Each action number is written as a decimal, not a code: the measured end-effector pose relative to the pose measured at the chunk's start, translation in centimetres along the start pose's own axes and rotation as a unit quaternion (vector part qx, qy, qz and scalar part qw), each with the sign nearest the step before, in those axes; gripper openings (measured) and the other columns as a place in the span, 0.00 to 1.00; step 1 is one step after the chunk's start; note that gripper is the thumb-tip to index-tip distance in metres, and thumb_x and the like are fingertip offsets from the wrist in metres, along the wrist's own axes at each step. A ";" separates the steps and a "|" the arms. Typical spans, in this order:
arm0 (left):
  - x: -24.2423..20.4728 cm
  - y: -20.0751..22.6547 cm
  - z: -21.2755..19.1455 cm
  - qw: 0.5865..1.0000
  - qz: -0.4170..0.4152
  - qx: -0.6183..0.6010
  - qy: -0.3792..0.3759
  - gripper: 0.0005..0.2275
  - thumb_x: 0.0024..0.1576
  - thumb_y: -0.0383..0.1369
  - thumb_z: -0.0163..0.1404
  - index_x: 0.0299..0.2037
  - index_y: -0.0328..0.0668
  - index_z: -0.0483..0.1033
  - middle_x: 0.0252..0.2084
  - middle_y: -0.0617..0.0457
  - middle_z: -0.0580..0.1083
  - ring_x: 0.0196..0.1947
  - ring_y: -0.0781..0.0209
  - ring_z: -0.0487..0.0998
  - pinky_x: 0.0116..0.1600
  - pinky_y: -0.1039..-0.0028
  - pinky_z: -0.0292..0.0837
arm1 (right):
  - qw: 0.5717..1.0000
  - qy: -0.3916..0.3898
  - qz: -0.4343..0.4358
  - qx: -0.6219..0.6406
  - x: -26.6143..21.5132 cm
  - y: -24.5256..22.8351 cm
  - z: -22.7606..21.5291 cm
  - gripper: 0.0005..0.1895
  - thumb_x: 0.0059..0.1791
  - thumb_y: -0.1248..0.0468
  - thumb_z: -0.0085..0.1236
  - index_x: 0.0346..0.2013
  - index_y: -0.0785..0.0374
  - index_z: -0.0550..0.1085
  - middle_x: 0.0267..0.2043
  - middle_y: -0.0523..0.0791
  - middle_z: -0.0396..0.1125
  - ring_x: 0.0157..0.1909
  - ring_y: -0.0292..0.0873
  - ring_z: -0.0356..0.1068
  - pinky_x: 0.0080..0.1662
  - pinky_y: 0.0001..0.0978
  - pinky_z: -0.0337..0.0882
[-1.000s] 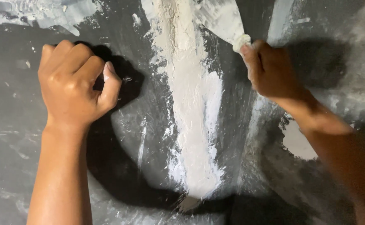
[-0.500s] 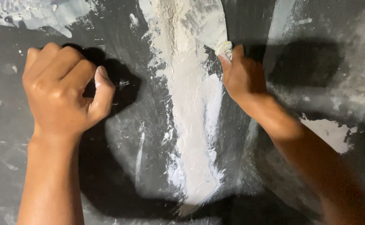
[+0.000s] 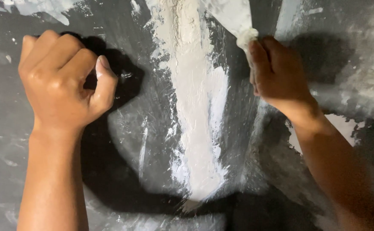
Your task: The person scrapes plaster from a bucket using a putty knife and applies it to gaps and corners of a concrete wall.
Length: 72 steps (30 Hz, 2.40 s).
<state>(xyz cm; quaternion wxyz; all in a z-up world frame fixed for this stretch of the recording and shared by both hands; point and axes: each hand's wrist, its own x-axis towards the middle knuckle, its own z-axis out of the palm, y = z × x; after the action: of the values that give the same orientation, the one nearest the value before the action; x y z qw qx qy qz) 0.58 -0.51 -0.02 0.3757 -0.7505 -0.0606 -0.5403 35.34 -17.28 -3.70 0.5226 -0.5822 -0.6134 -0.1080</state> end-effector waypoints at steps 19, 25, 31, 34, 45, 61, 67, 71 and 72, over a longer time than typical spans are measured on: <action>-0.8 -0.7 0.2 1.000 -0.003 0.000 0.001 0.09 0.52 0.26 0.55 0.26 0.38 0.66 0.30 0.51 0.63 0.32 0.54 0.61 0.40 0.69 0.51 | 1.000 -0.013 0.008 0.006 -2.6 1.9 0.2 0.19 0.64 0.61 0.36 0.35 0.66 0.69 0.18 0.44 0.58 0.15 0.41 0.58 0.18 0.35 0.63; -0.4 -0.4 0.0 1.000 0.002 -0.013 0.002 0.08 0.52 0.25 0.55 0.26 0.37 0.67 0.30 0.51 0.64 0.32 0.54 0.61 0.40 0.69 0.51 | 0.948 0.055 -0.279 -0.141 5.7 6.9 -1.5 0.26 0.68 0.53 0.49 0.32 0.67 0.70 0.20 0.47 0.61 0.22 0.41 0.65 0.29 0.35 0.64; -0.1 -0.2 0.0 1.000 -0.006 -0.001 -0.001 0.10 0.55 0.26 0.57 0.25 0.37 0.67 0.29 0.51 0.64 0.32 0.54 0.63 0.39 0.69 0.51 | 0.924 0.023 -0.361 -0.121 9.7 10.2 -0.7 0.22 0.66 0.54 0.48 0.37 0.68 0.73 0.27 0.49 0.65 0.27 0.46 0.68 0.34 0.35 0.67; -0.3 -0.1 -0.1 1.000 -0.008 -0.002 -0.012 0.09 0.55 0.26 0.56 0.26 0.36 0.68 0.30 0.51 0.65 0.32 0.54 0.62 0.40 0.69 0.51 | 0.904 0.054 -0.386 -0.173 10.7 11.6 0.6 0.22 0.67 0.54 0.46 0.36 0.66 0.73 0.29 0.49 0.66 0.29 0.48 0.69 0.37 0.37 0.69; -0.9 -0.9 -0.4 0.999 -0.002 -0.018 -0.030 0.13 0.58 0.25 0.58 0.24 0.35 0.67 0.29 0.48 0.65 0.30 0.52 0.61 0.41 0.67 0.51 | 0.954 0.018 -0.195 -0.228 6.2 11.8 0.5 0.30 0.68 0.50 0.49 0.28 0.66 0.73 0.20 0.49 0.61 0.18 0.45 0.62 0.27 0.37 0.62; -1.3 -0.9 0.2 1.000 -0.008 -0.010 -0.012 0.11 0.54 0.26 0.56 0.24 0.37 0.64 0.28 0.49 0.61 0.31 0.52 0.60 0.42 0.66 0.51 | 0.999 -0.013 -0.004 0.039 -1.1 1.4 0.8 0.18 0.63 0.57 0.40 0.33 0.62 0.66 0.19 0.42 0.62 0.15 0.35 0.62 0.20 0.31 0.63; -1.3 -1.1 0.4 1.000 -0.009 -0.007 0.004 0.12 0.56 0.26 0.55 0.25 0.37 0.63 0.30 0.50 0.63 0.31 0.53 0.60 0.40 0.68 0.50 | 1.000 0.023 0.000 0.005 -1.0 0.2 3.6 0.15 0.63 0.58 0.44 0.37 0.63 0.67 0.21 0.45 0.65 0.19 0.39 0.66 0.23 0.33 0.66; -1.6 -1.1 0.5 1.000 -0.009 -0.013 0.009 0.12 0.55 0.25 0.54 0.24 0.37 0.62 0.31 0.50 0.63 0.32 0.54 0.60 0.41 0.69 0.50 | 0.990 0.058 -0.092 -0.089 -2.0 3.5 5.5 0.12 0.64 0.59 0.48 0.43 0.66 0.67 0.27 0.50 0.65 0.25 0.48 0.66 0.28 0.40 0.64; -1.6 -1.1 0.5 1.000 -0.009 -0.012 0.009 0.12 0.55 0.26 0.54 0.25 0.37 0.62 0.31 0.50 0.63 0.32 0.54 0.61 0.41 0.69 0.51 | 0.985 0.069 -0.114 -0.106 -2.2 4.5 5.9 0.13 0.64 0.59 0.48 0.44 0.67 0.66 0.29 0.52 0.66 0.27 0.52 0.65 0.29 0.42 0.64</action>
<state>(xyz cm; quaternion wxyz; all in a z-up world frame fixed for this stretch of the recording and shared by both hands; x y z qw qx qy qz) -0.25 1.11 -0.87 0.3621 -0.7496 -0.0574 -0.5511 35.48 -12.88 -10.07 0.4833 -0.5517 -0.6233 -0.2712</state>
